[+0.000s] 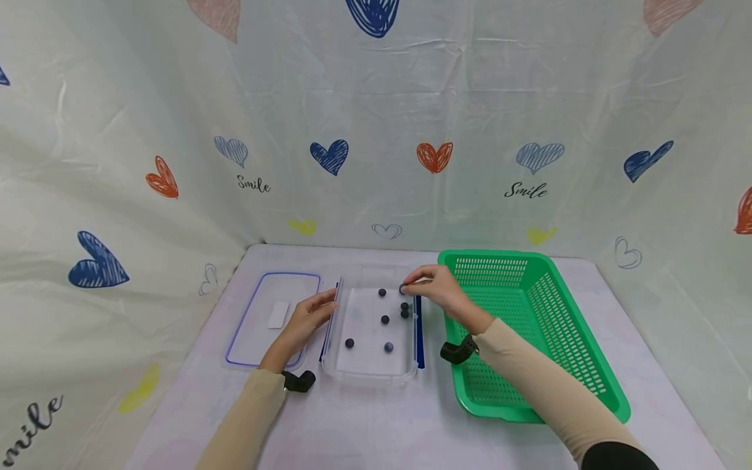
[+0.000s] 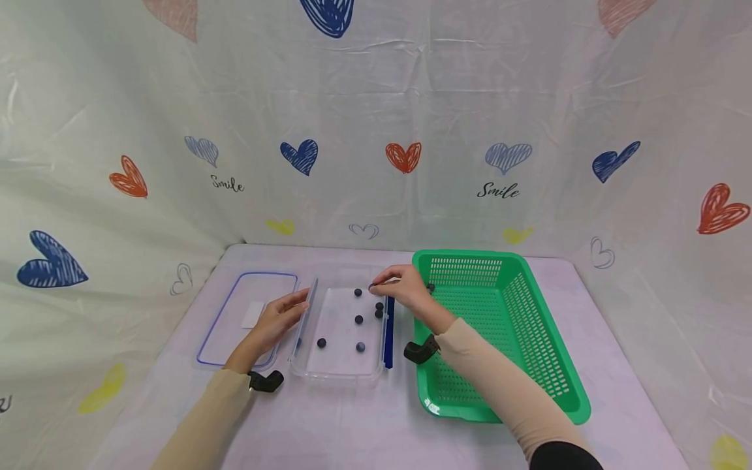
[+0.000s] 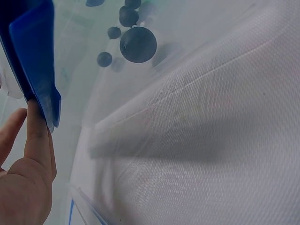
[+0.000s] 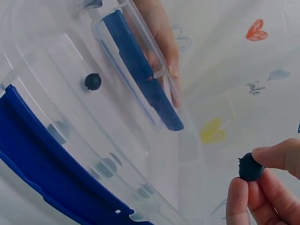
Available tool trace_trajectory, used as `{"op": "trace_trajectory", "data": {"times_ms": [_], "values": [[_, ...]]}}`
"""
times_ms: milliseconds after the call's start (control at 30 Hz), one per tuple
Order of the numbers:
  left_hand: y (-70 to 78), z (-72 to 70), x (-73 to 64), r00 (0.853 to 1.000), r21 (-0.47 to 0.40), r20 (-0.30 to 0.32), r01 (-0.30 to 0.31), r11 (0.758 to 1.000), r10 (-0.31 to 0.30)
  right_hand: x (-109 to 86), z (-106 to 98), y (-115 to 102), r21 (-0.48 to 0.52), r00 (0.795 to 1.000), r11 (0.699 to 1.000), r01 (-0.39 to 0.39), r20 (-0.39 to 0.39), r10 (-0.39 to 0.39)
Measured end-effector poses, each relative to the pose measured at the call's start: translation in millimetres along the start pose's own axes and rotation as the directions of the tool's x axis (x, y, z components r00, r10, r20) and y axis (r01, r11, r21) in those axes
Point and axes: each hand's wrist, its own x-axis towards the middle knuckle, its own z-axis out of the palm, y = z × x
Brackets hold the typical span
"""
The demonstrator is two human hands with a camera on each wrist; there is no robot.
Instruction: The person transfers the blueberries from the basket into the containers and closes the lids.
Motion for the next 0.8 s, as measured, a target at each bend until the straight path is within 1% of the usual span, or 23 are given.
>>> {"op": "trace_trajectory", "data": {"times_ms": [200, 367, 433, 467, 600, 667, 700, 800], "values": [[3.9, 1.1, -0.6, 1.0, -0.005, 0.002, 0.023, 1.0, -0.023, -0.5, 6.0, 1.1, 0.005, 0.999, 1.0, -0.008, 0.043, 0.007], [25.2, 5.7, -10.7, 1.0, 0.014, 0.016, 0.023, 1.0, -0.023, -0.2, 9.5, 3.5, 0.008, 0.998, 1.0, 0.002, 0.068, -0.002], [30.6, 6.9, -13.9, 1.0, 0.013, 0.02, 0.018, 1.0, -0.019, -1.1, 10.4, 3.6, 0.018, 0.997, 1.0, 0.008, 0.082, -0.009], [26.9, 5.7, -12.5, 1.0, 0.019, 0.02, 0.012, 1.0, -0.012, -1.5, 11.1, 3.4, 0.016, 0.996, 1.0, 0.01, 0.085, -0.011], [24.8, 5.1, -12.1, 1.0, 0.011, 0.022, 0.006, 1.0, -0.006, -2.2, 13.9, 2.4, 0.004, 0.997, 1.0, 0.01, 0.081, -0.01], [25.2, 5.0, -12.2, 1.0, 0.016, 0.022, 0.01, 1.0, -0.01, -1.9, 14.7, 2.6, -0.006, 0.997, 1.0, 0.013, 0.076, -0.012], [28.7, 6.0, -13.4, 1.0, 0.007, 0.022, 0.017, 1.0, -0.017, -1.7, 14.6, 3.1, -0.01, 0.997, 1.0, 0.023, 0.077, -0.022], [21.3, 4.1, -9.0, 0.999, 0.003, 0.014, 0.031, 1.0, -0.031, -1.5, 12.6, 4.1, -0.012, 0.996, 0.999, 0.045, 0.081, -0.044]]}}
